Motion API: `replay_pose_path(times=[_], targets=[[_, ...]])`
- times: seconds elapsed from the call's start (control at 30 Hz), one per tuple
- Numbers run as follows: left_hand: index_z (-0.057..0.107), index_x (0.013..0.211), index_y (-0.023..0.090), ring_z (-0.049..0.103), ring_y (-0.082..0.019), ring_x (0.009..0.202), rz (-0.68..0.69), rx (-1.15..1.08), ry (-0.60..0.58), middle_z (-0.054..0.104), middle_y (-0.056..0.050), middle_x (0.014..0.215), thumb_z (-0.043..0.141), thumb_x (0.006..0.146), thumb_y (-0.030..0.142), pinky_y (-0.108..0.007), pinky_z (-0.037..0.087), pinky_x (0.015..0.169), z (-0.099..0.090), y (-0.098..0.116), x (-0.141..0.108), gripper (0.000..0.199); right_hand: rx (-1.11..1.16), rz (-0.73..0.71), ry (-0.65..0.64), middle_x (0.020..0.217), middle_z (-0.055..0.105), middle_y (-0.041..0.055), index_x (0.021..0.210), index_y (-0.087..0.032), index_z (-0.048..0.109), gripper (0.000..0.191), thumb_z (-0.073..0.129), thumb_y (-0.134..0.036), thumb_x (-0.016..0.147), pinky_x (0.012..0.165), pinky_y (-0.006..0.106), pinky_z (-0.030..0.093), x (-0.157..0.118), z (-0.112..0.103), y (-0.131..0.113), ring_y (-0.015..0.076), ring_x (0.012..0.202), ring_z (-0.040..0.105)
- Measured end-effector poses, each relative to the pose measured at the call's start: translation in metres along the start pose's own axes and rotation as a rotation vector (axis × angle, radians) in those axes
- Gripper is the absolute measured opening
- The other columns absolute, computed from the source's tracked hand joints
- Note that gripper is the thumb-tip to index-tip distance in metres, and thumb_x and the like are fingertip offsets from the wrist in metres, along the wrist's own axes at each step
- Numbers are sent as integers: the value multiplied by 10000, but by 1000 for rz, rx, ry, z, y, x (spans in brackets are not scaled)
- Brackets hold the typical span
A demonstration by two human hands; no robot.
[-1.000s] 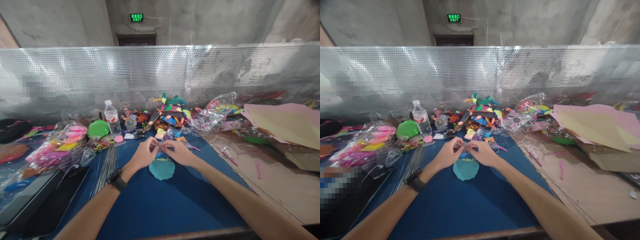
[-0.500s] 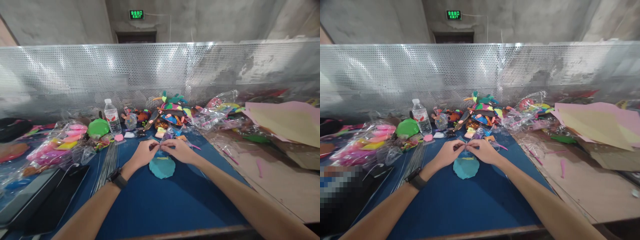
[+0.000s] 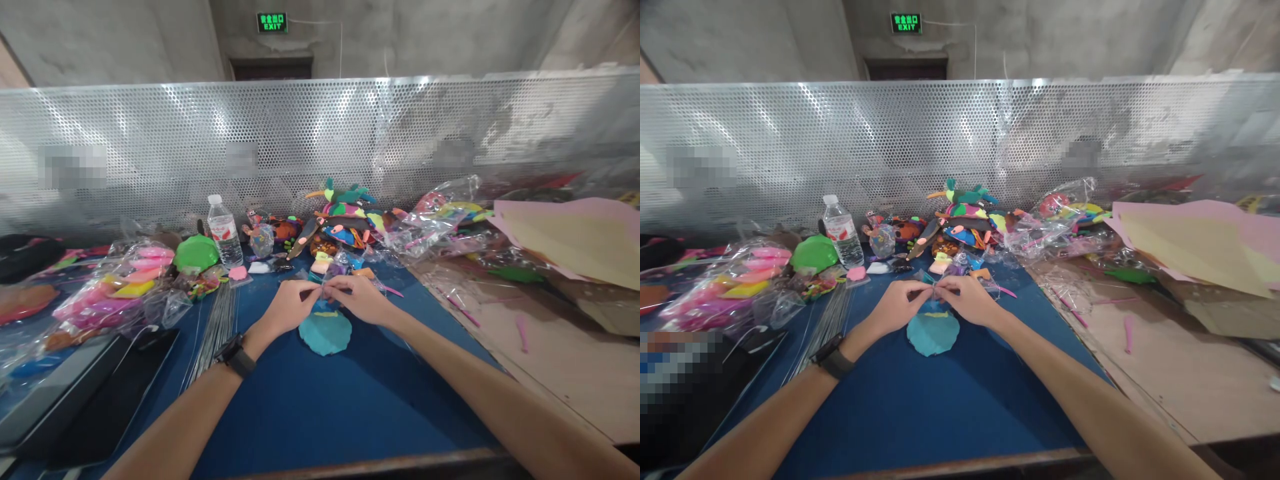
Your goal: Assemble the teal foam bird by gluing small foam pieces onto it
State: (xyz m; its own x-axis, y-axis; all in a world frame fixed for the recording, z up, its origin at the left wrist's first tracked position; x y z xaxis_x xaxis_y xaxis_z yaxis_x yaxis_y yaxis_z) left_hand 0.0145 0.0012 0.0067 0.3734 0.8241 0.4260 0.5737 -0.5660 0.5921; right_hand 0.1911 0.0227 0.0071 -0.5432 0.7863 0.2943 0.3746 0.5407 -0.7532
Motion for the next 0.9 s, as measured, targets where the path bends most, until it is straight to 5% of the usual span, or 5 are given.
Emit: replay_pose_path(times=[0.9], targets=[[730, 926, 193, 634, -160, 699, -11, -25, -46, 728, -19, 794, 508, 864, 260, -252, 458, 652, 1, 9, -2, 240, -178, -34, 15, 771, 657, 10, 868, -203, 599, 236, 425, -336, 958, 621, 262, 413, -1, 2, -3, 137, 674, 582]])
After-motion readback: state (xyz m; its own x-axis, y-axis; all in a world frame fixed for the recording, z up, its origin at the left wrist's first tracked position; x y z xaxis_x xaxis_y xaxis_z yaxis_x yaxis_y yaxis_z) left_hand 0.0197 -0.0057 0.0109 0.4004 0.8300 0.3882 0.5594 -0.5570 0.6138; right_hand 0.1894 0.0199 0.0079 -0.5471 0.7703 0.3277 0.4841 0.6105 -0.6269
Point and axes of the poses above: each hand's wrist, its own x-axis towards the middle knuckle, its own z-axis out of the palm, y = z × x, the point moved 2 cm from there along x, towards the middle knuckle
